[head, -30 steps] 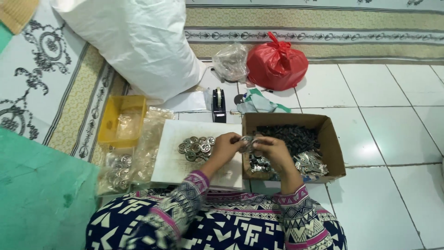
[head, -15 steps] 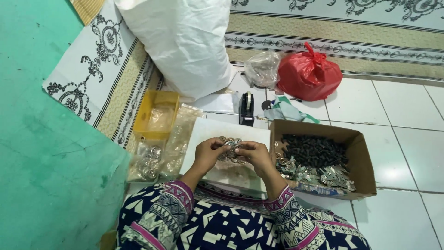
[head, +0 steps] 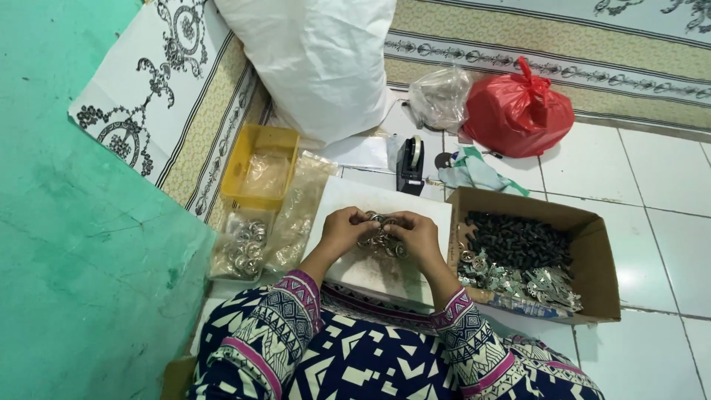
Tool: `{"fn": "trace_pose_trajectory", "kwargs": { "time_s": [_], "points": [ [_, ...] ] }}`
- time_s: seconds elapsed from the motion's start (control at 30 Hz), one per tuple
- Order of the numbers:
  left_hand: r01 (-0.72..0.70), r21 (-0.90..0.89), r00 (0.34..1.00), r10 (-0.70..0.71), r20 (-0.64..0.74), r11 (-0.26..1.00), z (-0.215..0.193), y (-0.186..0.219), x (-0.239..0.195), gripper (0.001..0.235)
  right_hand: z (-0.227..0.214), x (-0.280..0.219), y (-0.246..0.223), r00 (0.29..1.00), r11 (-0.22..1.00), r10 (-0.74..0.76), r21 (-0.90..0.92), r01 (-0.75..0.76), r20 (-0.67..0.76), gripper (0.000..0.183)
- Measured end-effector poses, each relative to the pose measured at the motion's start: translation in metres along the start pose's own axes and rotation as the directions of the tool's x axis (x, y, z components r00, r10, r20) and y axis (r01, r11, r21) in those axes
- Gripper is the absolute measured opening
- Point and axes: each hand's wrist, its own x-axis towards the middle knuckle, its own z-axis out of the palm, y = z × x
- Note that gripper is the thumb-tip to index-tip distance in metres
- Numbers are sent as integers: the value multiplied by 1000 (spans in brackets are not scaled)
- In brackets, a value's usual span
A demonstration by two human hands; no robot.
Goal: The person takes small metal components from a cardboard box and a clear plastic bag, then fits them together by hand on a white board.
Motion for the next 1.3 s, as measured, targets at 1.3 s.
{"fn": "trace_pose_trajectory", "kwargs": {
  "time_s": [1.3],
  "points": [
    [-765, 537, 580, 744, 333, 356, 193, 119, -12, 6, -158, 7, 153, 993, 754, -19, -655, -60, -113, 33]
  ]
}}
